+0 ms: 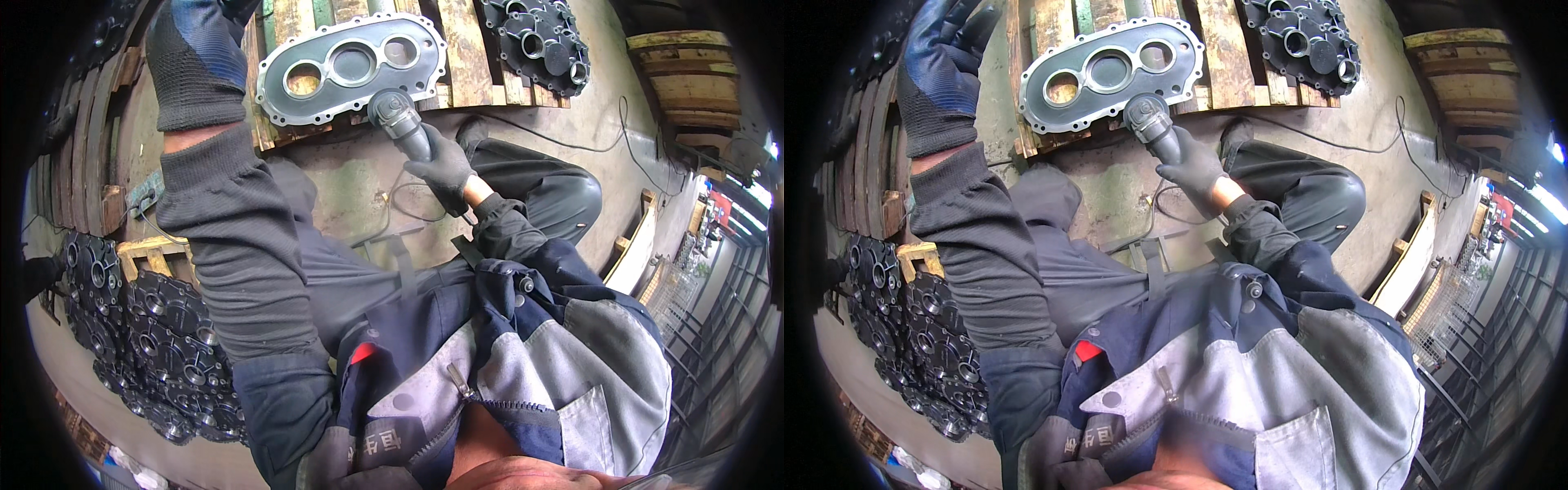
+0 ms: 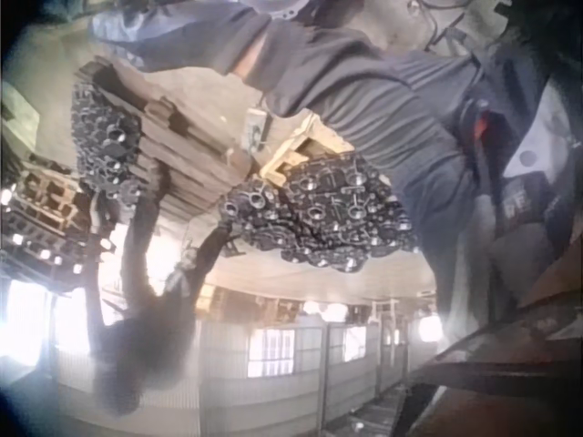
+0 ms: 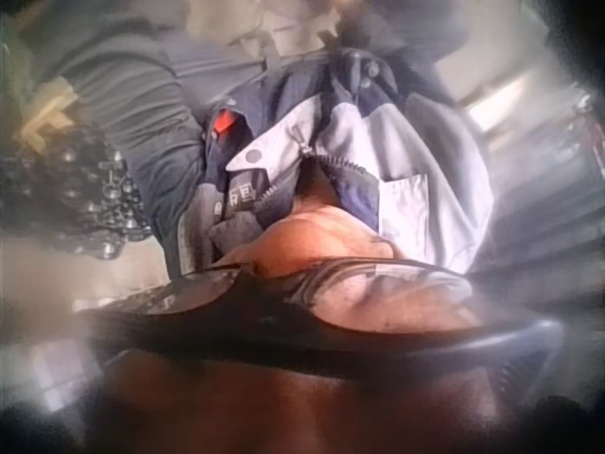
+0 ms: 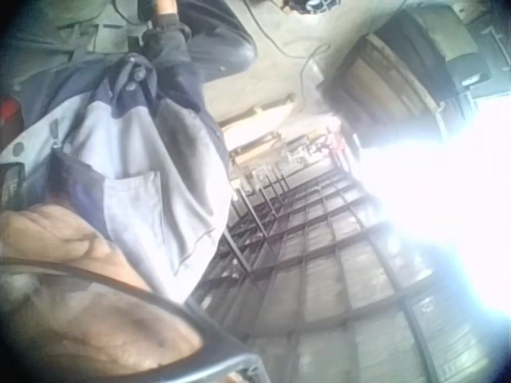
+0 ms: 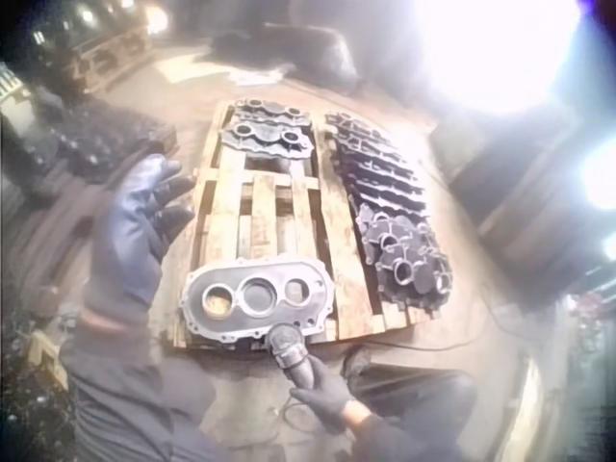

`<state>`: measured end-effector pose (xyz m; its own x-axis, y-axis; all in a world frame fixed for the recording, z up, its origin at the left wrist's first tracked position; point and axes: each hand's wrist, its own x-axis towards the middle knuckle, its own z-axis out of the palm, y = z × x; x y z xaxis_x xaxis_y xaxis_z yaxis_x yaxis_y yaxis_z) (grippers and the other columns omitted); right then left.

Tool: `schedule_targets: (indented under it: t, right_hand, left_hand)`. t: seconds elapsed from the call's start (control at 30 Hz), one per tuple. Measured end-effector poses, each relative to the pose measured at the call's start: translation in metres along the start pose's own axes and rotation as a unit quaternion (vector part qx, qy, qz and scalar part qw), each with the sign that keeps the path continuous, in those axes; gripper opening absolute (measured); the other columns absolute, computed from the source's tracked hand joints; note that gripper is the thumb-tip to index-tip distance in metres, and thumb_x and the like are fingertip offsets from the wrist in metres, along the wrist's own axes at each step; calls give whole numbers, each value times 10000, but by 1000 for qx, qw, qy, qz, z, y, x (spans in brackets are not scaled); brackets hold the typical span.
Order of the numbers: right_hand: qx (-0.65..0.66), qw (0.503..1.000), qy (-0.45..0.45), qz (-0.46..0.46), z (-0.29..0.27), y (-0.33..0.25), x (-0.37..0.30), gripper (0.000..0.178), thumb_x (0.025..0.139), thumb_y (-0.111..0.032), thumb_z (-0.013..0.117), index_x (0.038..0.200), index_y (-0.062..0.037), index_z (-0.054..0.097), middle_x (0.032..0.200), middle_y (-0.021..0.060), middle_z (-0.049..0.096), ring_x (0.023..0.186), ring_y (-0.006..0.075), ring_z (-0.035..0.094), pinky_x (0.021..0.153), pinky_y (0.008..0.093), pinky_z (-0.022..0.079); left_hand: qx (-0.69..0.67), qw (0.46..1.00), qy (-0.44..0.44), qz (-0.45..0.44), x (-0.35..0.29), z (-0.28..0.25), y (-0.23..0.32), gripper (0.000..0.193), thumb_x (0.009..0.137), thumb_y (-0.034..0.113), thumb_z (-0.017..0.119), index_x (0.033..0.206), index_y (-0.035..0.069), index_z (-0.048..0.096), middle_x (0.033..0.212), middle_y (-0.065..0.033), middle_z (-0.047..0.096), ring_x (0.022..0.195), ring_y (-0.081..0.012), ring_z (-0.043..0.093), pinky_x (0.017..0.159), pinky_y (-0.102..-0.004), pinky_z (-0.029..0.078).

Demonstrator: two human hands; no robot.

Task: The person uses an angle grinder to smooth the edges of metal parts placed on a wooden pallet. They handle several parts one at a time, flipping them over to grind different sides, then place them back on the pallet.

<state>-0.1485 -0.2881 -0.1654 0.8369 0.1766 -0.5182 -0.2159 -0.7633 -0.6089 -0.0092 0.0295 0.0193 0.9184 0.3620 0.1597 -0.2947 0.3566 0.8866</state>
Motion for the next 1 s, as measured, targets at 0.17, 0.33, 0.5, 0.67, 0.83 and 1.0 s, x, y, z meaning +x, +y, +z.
schedule_targets:
  t: [0.17, 0.33, 0.5, 0.67, 0.83, 1.0]
  right_hand:
    - [-70, 996, 22, 45, -20, 15, -19, 938, 764, -378, 866, 1561, -91, 463, 1212, 262, 736, 1124, 440, 720, 967, 478, 565]
    - [-20, 993, 102, 53, -24, 53, -23, 903, 778, -340, 895, 1539, -74, 487, 1229, 236, 736, 1131, 400, 726, 972, 450, 565]
    - [84, 982, 164, 44, -44, 65, -15, 680, 815, -259, 866, 1385, -30, 575, 1085, 140, 746, 928, 253, 736, 852, 383, 589]
    - [365, 920, 127, 71, -73, 25, -13, 465, 918, -116, 781, 1309, -29, 544, 898, 69, 650, 713, 158, 659, 629, 315, 560]
    - [376, 924, 75, 12, -135, -31, 7, 405, 947, -186, 771, 1268, -18, 591, 975, 65, 687, 756, 152, 673, 688, 324, 580]
    - [374, 924, 73, -44, -175, -76, 21, 331, 975, -211, 752, 1222, -28, 628, 959, 34, 692, 793, 131, 672, 715, 304, 587]
  left_hand:
    - [21, 998, 46, -44, -1, 18, 5, 483, 1099, 348, 581, 1440, 9, 537, 1311, -112, 640, 1127, -209, 660, 910, -304, 569]
    - [29, 998, 52, -27, -3, 12, 13, 476, 1086, 347, 604, 1431, 24, 548, 1298, -106, 645, 1128, -214, 659, 908, -305, 564]
    - [-25, 999, -19, 12, -2, 3, -4, 429, 1081, 331, 617, 1379, 23, 587, 1279, -92, 656, 1127, -207, 661, 900, -304, 565]
    - [-22, 998, -20, -54, 11, -1, -21, 348, 1097, 290, 597, 1302, 12, 636, 1217, -88, 680, 1060, -188, 690, 817, -273, 587]
    - [67, 995, -53, -55, -2, 5, -12, 383, 1110, 265, 555, 1323, -42, 639, 1184, -147, 721, 990, -172, 705, 782, -274, 602]
    - [95, 972, -80, -200, -13, 26, -27, 411, 1107, 268, 580, 1381, -35, 631, 1301, -173, 717, 1079, -265, 745, 851, -362, 633]
